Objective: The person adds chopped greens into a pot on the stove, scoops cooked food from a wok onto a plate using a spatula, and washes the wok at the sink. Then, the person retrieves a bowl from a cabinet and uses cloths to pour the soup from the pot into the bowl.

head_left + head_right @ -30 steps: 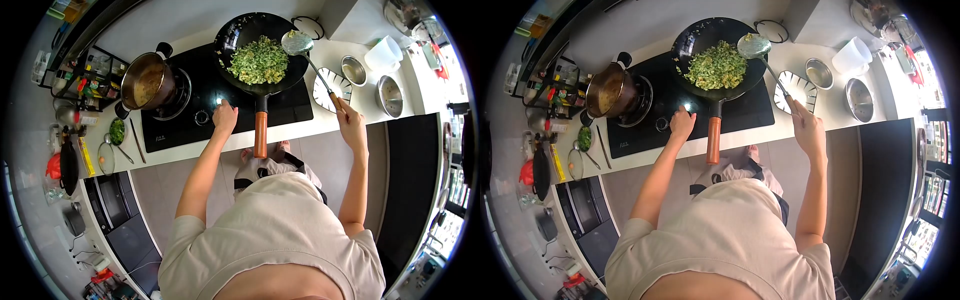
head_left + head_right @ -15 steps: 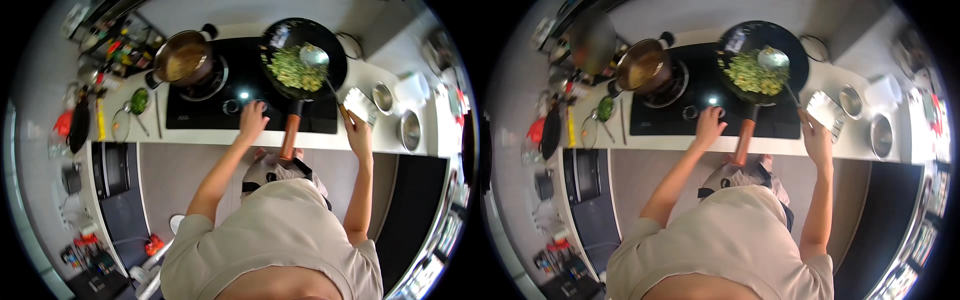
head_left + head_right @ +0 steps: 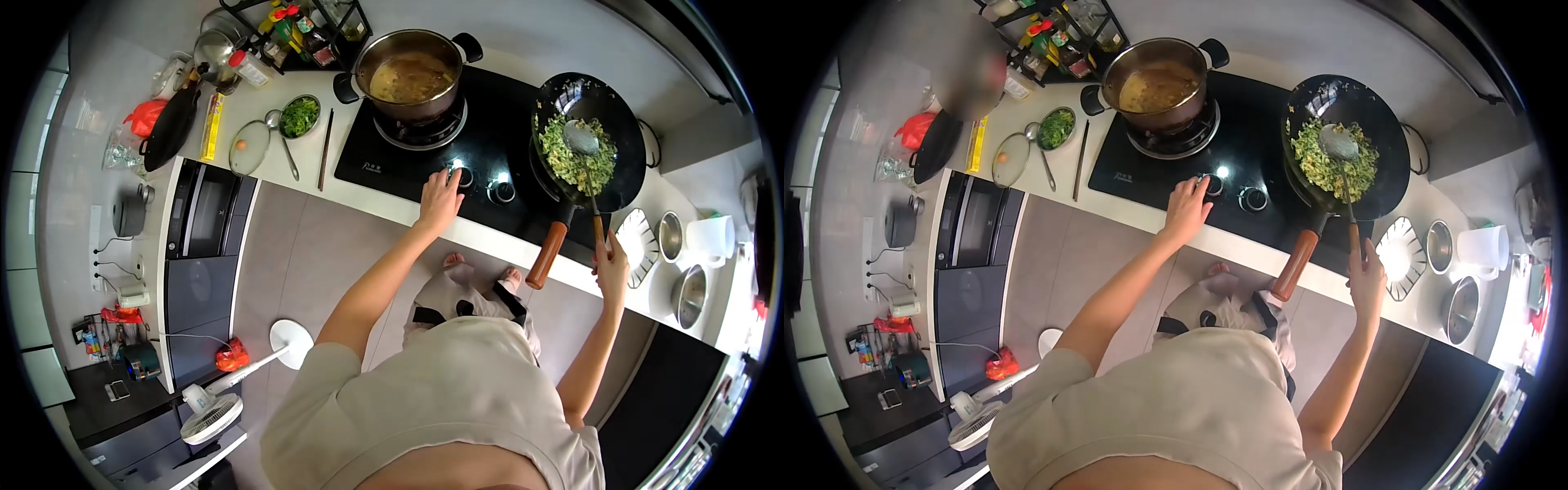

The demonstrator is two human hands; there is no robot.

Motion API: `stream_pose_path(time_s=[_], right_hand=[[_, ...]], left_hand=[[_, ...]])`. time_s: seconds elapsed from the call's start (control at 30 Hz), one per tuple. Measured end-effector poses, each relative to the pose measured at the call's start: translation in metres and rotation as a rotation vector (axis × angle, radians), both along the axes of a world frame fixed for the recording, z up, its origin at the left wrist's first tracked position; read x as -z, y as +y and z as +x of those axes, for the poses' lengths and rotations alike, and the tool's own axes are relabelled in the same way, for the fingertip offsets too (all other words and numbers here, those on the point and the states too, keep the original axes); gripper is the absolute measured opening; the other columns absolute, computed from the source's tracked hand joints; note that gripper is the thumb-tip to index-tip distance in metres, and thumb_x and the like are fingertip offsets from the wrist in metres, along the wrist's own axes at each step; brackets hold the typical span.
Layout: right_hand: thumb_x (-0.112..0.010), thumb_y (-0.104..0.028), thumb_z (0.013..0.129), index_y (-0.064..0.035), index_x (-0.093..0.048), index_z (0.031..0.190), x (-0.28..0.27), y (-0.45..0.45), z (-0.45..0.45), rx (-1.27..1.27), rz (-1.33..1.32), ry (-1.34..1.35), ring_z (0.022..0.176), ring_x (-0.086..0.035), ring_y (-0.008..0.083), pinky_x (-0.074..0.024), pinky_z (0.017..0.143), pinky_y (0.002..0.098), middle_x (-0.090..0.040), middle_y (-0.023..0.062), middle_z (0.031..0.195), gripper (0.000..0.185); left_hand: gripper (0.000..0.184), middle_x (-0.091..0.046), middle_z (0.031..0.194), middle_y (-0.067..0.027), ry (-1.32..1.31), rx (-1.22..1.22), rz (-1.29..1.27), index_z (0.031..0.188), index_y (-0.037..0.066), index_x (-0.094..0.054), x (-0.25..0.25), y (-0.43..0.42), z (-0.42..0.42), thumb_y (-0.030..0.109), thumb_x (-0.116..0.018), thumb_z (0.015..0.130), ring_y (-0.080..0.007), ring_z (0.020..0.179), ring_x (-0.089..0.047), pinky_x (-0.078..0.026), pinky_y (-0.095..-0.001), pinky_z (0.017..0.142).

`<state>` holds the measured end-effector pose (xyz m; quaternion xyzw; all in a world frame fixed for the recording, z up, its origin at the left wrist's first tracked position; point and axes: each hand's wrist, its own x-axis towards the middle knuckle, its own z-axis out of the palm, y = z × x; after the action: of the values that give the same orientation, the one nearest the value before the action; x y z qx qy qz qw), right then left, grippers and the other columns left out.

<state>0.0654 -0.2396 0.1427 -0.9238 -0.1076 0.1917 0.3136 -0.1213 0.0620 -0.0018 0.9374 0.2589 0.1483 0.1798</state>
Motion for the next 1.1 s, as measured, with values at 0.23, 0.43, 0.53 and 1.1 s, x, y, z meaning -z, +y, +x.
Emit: stream_pose_path(time_s=[0.23,0.43,0.53,1.1], right_hand=[[-0.052,-0.031,0.094,0.0024,-0.048,0.134,-0.001,-0.012,-0.012,0.056,-0.03,-0.108,0.054,-0.055,0.0137,-0.0432,0.055,0.0294,-0.057,0.0079,0.065,0.053],[-0.055,-0.028,0.094,-0.0038,-0.049,0.135,0.0,-0.029,-0.007,0.157,-0.011,-0.277,0.069,-0.059,0.0173,-0.0473,0.068,0.0315,-0.066,0.0126,0.085,0.048],[-0.054,-0.028,0.095,-0.0036,-0.049,0.135,-0.009,-0.031,-0.003,0.115,-0.082,-0.332,0.074,-0.06,0.0188,-0.0477,0.072,0.0323,-0.066,0.0116,0.089,0.047],[-0.057,-0.013,0.092,-0.0051,-0.055,0.13,-0.024,-0.002,0.048,-0.031,0.157,-0.451,0.076,-0.061,0.0144,-0.0498,0.065,0.0288,-0.063,0.0093,0.096,0.038]], left_hand=[[0.046,-0.057,0.098,-0.014,0.025,-0.027,-0.038,0.116,0.004,-0.054,0.004,0.009,0.026,0.022,-0.073,0.078,-0.0293,0.092,-0.056,-0.047,-0.0386,0.081],[0.041,-0.056,0.103,-0.0162,-0.035,0.206,-0.055,0.116,0.001,-0.054,0.009,0.029,0.027,0.008,-0.068,0.079,-0.0331,0.097,-0.055,-0.047,-0.0408,0.085],[0.041,-0.056,0.109,-0.0151,0.004,0.293,-0.08,0.117,0.002,-0.055,0.009,0.037,0.028,0.001,-0.066,0.078,-0.033,0.102,-0.054,-0.046,-0.041,0.09],[0.052,-0.048,0.128,-0.0207,-0.092,0.007,-0.159,0.128,0.005,-0.049,-0.002,0.001,0.005,0.004,-0.066,0.079,-0.0372,0.119,-0.046,-0.039,-0.0429,0.101]])
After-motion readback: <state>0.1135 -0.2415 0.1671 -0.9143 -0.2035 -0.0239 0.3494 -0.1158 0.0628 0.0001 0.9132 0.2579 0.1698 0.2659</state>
